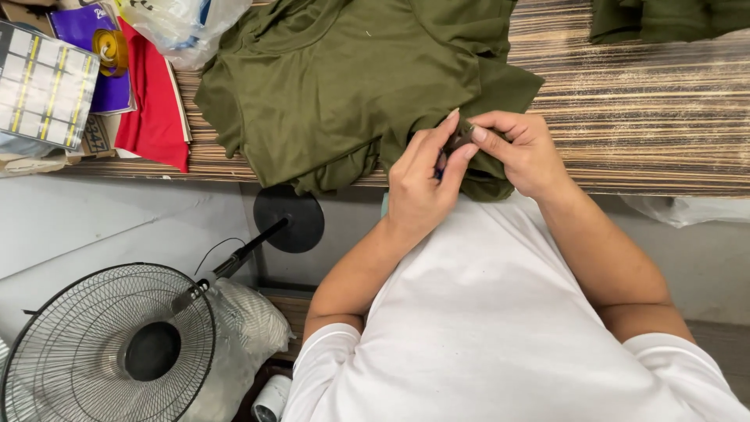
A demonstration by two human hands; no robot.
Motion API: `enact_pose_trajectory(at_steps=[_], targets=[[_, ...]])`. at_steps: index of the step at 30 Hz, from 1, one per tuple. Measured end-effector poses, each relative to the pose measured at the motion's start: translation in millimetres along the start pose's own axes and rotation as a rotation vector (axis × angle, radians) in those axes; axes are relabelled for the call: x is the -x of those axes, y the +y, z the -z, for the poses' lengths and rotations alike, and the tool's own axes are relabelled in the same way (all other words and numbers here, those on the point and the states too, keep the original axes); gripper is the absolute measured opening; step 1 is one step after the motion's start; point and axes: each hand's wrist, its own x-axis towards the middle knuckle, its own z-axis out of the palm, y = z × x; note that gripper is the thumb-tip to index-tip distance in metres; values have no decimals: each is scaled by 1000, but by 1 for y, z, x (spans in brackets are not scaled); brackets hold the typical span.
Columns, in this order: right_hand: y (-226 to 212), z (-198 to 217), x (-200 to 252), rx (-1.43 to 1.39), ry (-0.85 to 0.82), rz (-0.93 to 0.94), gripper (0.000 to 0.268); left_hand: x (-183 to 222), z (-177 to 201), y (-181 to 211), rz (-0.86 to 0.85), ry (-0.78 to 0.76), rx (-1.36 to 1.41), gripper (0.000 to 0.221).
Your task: Trimming loose threads from green shirts using a thread snip tool.
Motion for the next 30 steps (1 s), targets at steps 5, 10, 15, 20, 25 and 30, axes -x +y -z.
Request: enact_pose_trajectory(at_steps=[5,10,15,20,25,30], targets=[[8,3,0,-77,21,-30,18,8,-6,-17,383,41,833,30],[-1,-4,2,74,-9,42,13,3,-1,-12,-16,45,28,36],[18,10,4,32,22,31,13,-5,20,-27,417,85,1064,34],[17,3,10,25,79,-4,17,-4,39,-46,347,108,778,34],[-4,-21,9,134,63,81,18,-8,35,-23,92,33,131,29],[6,-29,12,251,54,124,19,-11,33,-22,-17,43,61,27]])
